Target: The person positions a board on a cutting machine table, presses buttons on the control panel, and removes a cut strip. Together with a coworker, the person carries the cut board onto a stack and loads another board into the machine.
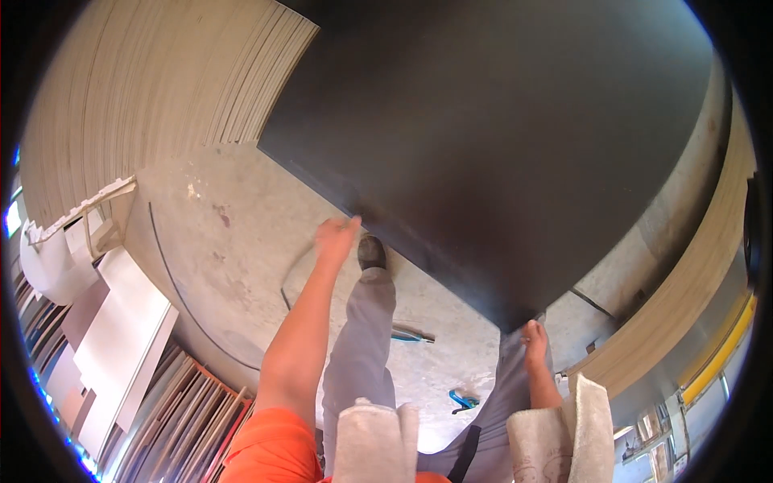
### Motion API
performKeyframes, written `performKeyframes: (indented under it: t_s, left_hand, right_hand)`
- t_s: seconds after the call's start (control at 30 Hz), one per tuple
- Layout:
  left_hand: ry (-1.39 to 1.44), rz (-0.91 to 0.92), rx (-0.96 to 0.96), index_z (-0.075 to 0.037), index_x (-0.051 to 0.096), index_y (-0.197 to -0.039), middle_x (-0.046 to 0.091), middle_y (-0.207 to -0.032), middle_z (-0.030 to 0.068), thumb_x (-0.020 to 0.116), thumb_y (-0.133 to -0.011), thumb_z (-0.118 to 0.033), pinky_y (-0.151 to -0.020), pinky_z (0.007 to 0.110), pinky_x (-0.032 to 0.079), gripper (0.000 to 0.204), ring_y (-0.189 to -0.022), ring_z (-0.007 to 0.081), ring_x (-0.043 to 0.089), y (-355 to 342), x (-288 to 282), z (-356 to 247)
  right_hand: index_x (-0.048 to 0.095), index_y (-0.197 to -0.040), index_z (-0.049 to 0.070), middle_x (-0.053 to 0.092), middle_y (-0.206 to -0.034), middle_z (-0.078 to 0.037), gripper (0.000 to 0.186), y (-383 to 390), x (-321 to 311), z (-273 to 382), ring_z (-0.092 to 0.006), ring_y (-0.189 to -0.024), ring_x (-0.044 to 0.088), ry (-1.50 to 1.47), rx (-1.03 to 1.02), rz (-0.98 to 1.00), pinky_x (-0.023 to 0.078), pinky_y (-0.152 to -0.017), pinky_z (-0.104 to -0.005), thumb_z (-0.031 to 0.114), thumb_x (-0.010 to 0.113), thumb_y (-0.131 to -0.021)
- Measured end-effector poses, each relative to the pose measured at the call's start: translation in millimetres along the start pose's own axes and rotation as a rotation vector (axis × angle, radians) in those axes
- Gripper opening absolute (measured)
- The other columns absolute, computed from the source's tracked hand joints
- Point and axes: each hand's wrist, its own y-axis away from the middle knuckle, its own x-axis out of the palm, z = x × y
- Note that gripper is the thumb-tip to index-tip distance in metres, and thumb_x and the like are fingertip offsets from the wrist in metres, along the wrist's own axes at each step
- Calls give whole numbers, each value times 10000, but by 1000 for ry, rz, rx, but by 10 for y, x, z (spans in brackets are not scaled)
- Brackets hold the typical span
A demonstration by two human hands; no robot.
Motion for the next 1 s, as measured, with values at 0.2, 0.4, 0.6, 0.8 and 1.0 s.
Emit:
performKeyframes:
  t_s: [0.2, 0.4, 0.6, 0.8, 1.0]
  left_hand:
    - [-137, -206, -77, 136, 540, -1267, 693, -907, 215, 718, -788, -549, -762, 362, 529, 854, -845, 244, 677, 251, -235, 1079]
    - [523, -137, -240, 147, 416, -1371, 615, -925, 92, 752, -725, -674, -667, 321, 489, 1097, -703, 194, 551, -33, 587, -51]
    - [957, -82, -309, 55, 580, -1164, 599, -990, 96, 747, -703, -710, -688, 355, 498, 909, -796, 213, 567, -354, 689, -161]
    - [962, 66, -360, 5, 518, -1305, 604, -1182, 122, 711, -835, -572, -938, 478, 477, 769, -1033, 277, 590, -433, 428, -127]
    - [852, 81, -268, 10, 523, -1303, 591, -1176, 105, 643, -919, -503, -895, 484, 492, 652, -1055, 276, 584, -515, 364, -22]
  right_hand:
    - [376, -1473, 11, 407, -1508, -143, 699, -752, -101, 536, -278, -1430, 321, -554, -180, -104, 223, -1174, -382, 402, 619, -948]
    - [450, -1405, -33, 542, -1363, -124, 674, -765, 375, 906, -228, -1251, 491, -400, -341, -146, 345, -1084, -339, 408, 651, -937]
    - [513, -1339, -42, 584, -1312, -97, 631, -698, 1184, 1036, -205, -1195, 539, -480, -313, -264, 398, -1034, -319, 371, 712, -905]
    - [531, -1323, -43, 589, -1306, -80, 552, -596, 1500, 1062, -200, -1173, 542, -375, -372, -279, 386, -1027, -310, 311, 691, -931]
    - [518, -1348, -33, 583, -1323, -80, 581, -509, 1610, 1058, -202, -1191, 539, -330, -410, -295, 372, -1046, -308, 334, 688, -932]
